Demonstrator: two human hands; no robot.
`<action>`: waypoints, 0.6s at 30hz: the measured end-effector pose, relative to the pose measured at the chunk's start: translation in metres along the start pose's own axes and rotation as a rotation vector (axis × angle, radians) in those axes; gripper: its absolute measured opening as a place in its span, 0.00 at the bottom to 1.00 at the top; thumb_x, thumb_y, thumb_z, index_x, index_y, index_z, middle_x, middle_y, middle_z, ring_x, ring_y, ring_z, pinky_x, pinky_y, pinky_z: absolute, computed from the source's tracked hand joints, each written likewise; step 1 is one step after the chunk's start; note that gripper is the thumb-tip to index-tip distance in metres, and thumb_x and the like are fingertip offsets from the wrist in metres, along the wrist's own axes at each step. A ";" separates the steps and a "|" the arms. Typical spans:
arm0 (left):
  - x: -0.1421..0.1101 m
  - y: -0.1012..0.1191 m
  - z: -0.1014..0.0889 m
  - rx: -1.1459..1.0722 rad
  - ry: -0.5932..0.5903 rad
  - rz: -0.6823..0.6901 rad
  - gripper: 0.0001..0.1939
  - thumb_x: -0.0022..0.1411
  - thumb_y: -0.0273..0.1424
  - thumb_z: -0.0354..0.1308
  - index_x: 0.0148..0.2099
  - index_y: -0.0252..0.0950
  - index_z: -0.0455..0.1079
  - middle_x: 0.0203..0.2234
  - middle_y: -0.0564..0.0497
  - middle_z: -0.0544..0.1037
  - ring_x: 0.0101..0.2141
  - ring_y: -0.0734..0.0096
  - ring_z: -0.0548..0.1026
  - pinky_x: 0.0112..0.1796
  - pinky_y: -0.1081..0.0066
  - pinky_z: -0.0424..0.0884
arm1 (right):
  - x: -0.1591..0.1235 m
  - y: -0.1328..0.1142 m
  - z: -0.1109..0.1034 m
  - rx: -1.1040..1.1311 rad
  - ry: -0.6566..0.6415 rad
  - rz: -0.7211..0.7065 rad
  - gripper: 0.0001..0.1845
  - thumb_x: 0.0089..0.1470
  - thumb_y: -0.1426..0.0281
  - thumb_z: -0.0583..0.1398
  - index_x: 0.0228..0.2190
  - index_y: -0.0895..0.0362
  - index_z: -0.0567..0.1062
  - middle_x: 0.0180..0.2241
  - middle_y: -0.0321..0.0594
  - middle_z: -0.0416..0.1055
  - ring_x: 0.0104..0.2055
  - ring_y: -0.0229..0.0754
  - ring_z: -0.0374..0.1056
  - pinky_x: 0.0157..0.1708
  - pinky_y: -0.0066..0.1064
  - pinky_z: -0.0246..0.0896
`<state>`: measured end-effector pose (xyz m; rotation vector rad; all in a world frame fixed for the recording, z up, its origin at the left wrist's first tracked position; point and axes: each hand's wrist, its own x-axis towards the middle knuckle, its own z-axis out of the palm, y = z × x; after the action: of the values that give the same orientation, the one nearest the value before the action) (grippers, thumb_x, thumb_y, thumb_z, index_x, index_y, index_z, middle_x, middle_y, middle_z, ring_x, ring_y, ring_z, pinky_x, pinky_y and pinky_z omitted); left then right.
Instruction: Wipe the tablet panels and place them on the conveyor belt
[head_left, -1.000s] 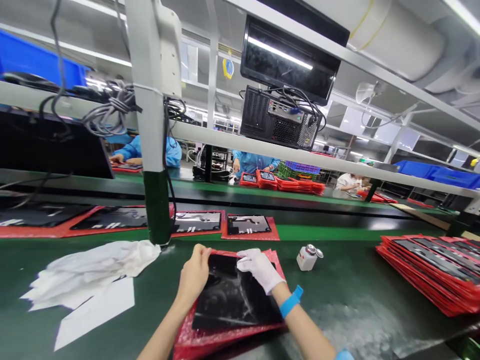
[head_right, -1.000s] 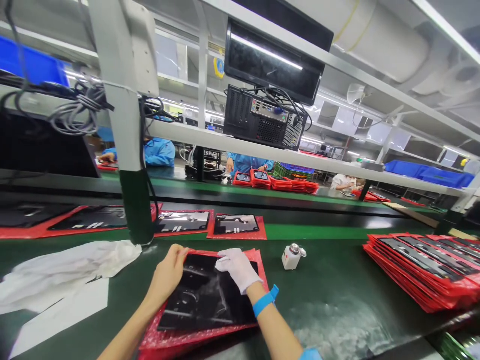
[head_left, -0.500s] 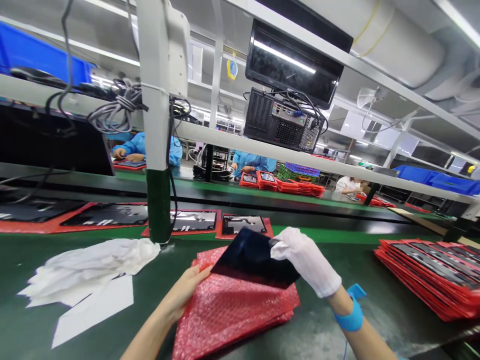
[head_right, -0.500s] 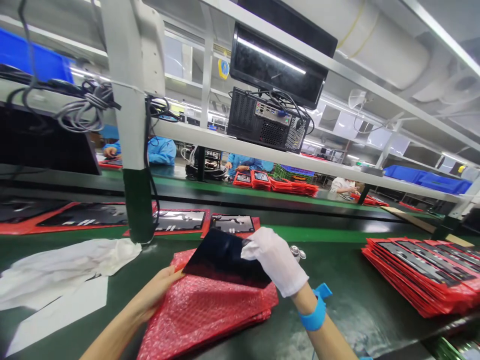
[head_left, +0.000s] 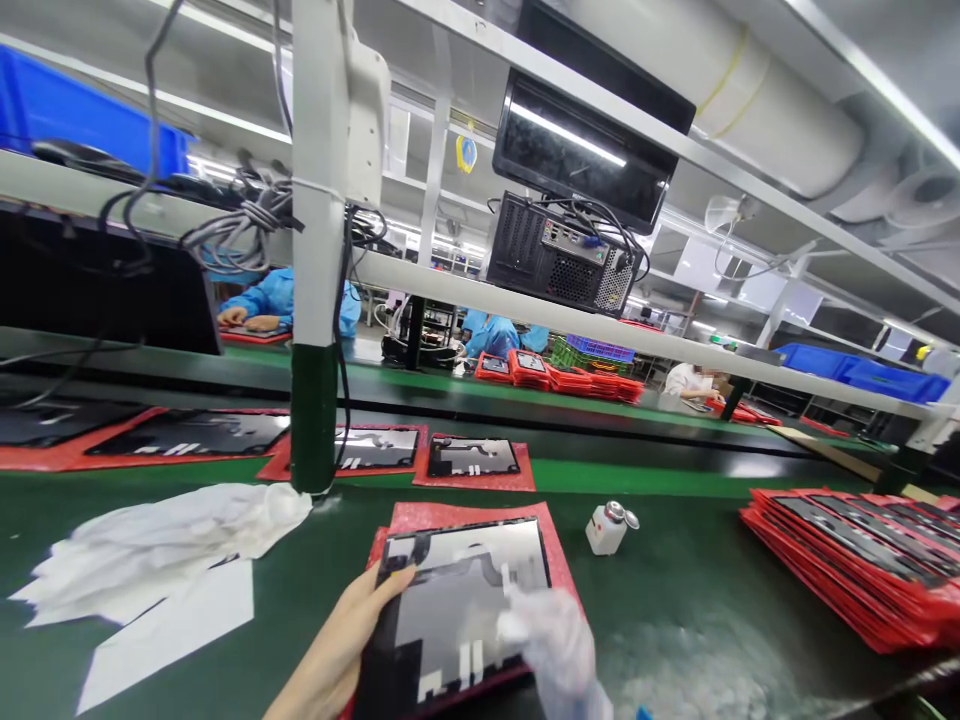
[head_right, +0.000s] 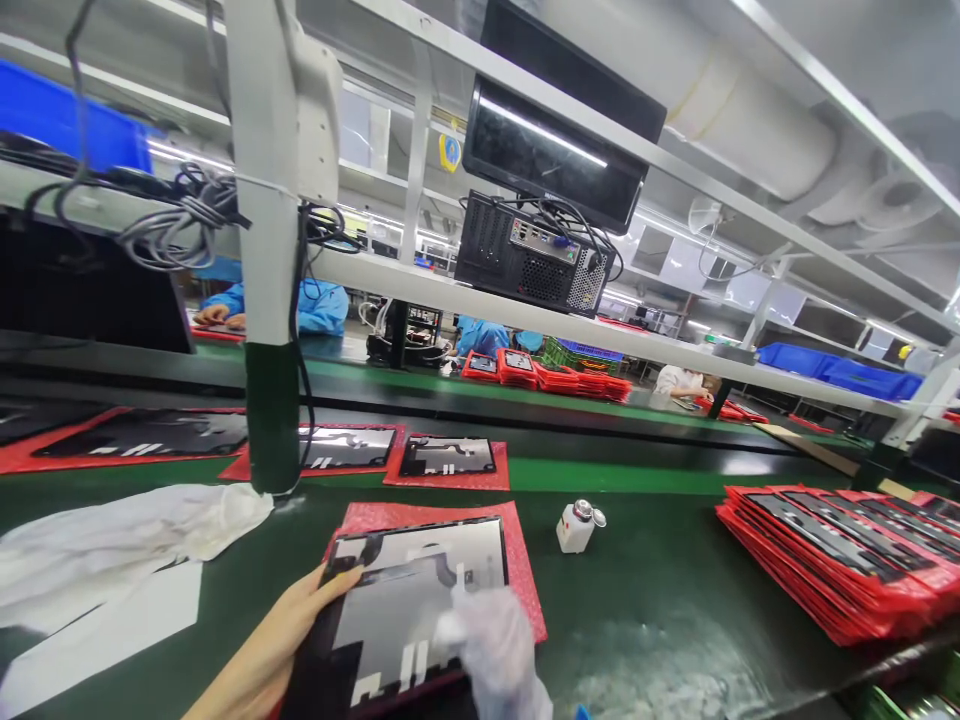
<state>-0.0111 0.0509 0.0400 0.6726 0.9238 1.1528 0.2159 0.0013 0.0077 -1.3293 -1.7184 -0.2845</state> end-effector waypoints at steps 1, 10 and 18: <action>0.000 0.000 0.000 0.017 0.006 0.040 0.25 0.44 0.37 0.71 0.47 0.37 0.76 0.39 0.45 0.85 0.41 0.53 0.82 0.43 0.61 0.76 | 0.011 0.000 0.001 0.014 0.022 0.024 0.15 0.66 0.63 0.53 0.44 0.57 0.75 0.37 0.42 0.76 0.36 0.39 0.73 0.35 0.34 0.72; -0.012 0.006 0.010 0.144 0.044 0.149 0.33 0.38 0.46 0.73 0.48 0.41 0.77 0.49 0.48 0.81 0.56 0.51 0.72 0.54 0.61 0.69 | 0.071 -0.028 0.063 -0.067 -0.203 -0.220 0.13 0.63 0.73 0.54 0.30 0.51 0.77 0.27 0.33 0.74 0.30 0.35 0.70 0.34 0.24 0.67; 0.002 -0.003 0.000 0.105 0.130 0.128 0.31 0.37 0.43 0.73 0.47 0.43 0.77 0.47 0.50 0.82 0.57 0.50 0.71 0.58 0.56 0.63 | 0.005 0.030 0.029 -0.394 -0.003 0.059 0.12 0.65 0.68 0.52 0.37 0.58 0.74 0.28 0.39 0.72 0.25 0.37 0.66 0.28 0.30 0.65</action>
<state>-0.0095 0.0521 0.0367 0.7570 1.0696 1.2801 0.2264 0.0353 -0.0150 -1.6588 -1.6773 -0.6110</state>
